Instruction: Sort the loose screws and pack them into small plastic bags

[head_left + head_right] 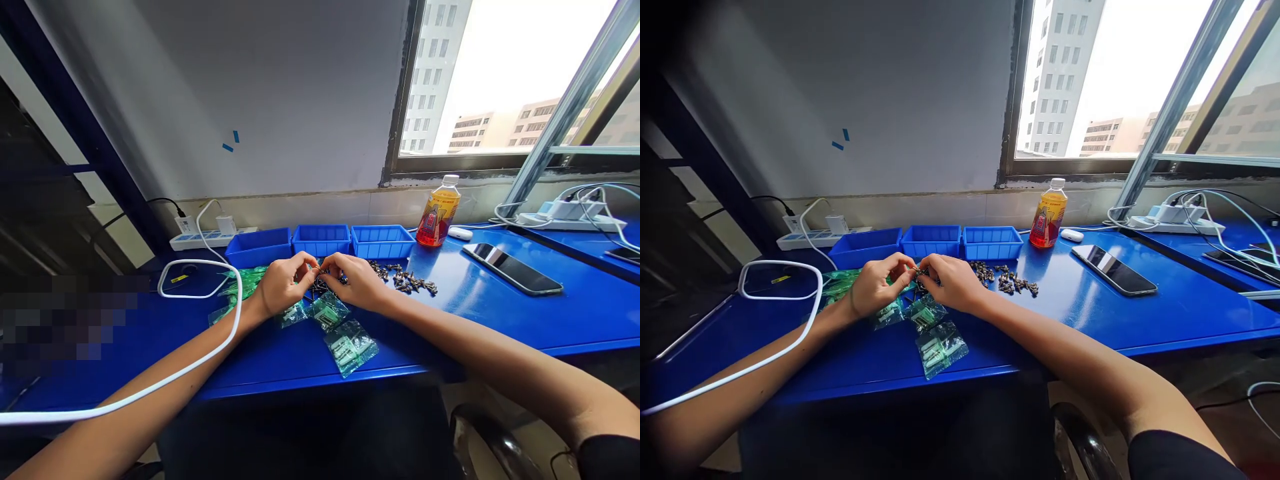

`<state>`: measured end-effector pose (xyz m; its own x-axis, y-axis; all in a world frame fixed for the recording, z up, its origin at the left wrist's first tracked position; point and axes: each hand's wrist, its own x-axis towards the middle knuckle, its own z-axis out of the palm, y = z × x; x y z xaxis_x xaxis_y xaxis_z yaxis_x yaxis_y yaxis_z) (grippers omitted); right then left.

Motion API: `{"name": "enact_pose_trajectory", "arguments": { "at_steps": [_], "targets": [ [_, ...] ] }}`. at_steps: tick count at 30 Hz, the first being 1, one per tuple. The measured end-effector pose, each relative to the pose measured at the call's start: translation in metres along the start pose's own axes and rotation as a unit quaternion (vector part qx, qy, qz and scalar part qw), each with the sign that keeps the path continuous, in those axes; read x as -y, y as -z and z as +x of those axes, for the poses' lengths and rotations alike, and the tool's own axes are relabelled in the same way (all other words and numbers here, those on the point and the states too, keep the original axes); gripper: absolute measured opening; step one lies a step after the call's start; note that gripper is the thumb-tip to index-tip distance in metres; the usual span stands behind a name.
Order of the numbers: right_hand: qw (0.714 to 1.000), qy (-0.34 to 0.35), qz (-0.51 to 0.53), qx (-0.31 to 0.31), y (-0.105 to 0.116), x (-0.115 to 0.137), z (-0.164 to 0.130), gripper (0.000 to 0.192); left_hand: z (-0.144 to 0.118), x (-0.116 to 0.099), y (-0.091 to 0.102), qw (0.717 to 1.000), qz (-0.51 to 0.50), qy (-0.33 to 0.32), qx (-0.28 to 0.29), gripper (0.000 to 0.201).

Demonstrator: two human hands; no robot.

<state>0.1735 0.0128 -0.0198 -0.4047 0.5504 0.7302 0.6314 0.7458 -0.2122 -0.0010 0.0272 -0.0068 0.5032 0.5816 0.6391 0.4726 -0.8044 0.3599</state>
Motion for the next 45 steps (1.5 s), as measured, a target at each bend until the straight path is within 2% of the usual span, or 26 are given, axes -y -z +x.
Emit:
{"name": "enact_pose_trajectory", "arguments": {
  "at_steps": [9,14,21,22,24,26,29,31,35,38,42,45],
  "targets": [
    [1.000,-0.018,0.007,0.007,0.001,0.001,0.000,0.007,0.000,0.001,0.001,0.999,0.030,-0.009,-0.010,0.016],
    [1.000,-0.016,-0.007,0.015,0.001,0.002,-0.001,0.006,0.000,0.000,0.002,1.000,0.030,-0.001,0.007,0.016],
    [0.995,-0.017,-0.088,0.054,0.014,0.009,0.005,0.003,0.001,0.000,0.001,1.000,0.030,0.007,0.004,0.018],
    [0.993,-0.023,-0.105,0.047,0.016,0.014,0.004,0.003,0.001,0.000,0.001,0.999,0.031,0.012,0.003,0.019],
    [0.992,-0.031,-0.119,-0.008,0.018,0.027,-0.002,0.007,0.000,0.000,0.001,0.999,0.035,0.026,0.001,0.020],
    [0.994,0.003,-0.095,-0.048,0.014,0.037,-0.010,0.011,0.000,0.001,0.000,0.998,0.038,0.042,-0.001,0.021],
    [0.994,0.100,-0.047,-0.023,0.001,0.037,-0.018,0.010,0.000,0.002,0.000,0.998,0.038,0.057,-0.007,0.023],
    [0.987,0.158,-0.026,0.010,-0.008,0.024,-0.016,0.010,0.000,0.004,0.000,0.997,0.038,0.060,-0.010,0.023],
    [0.977,0.204,-0.055,0.020,-0.011,-0.010,0.005,0.014,0.000,0.006,0.000,0.996,0.047,0.069,-0.007,0.025],
    [0.981,0.180,-0.076,0.007,0.000,-0.024,0.019,0.014,0.001,0.006,0.000,0.996,0.054,0.073,-0.004,0.028],
    [0.986,0.140,-0.088,-0.039,0.017,-0.023,0.021,0.014,0.000,0.005,0.000,0.997,0.043,0.065,0.008,0.028],
    [0.993,0.083,-0.080,-0.012,0.018,-0.014,0.013,0.013,0.000,0.004,-0.001,0.998,0.028,0.051,0.020,0.028]
  ]
}}
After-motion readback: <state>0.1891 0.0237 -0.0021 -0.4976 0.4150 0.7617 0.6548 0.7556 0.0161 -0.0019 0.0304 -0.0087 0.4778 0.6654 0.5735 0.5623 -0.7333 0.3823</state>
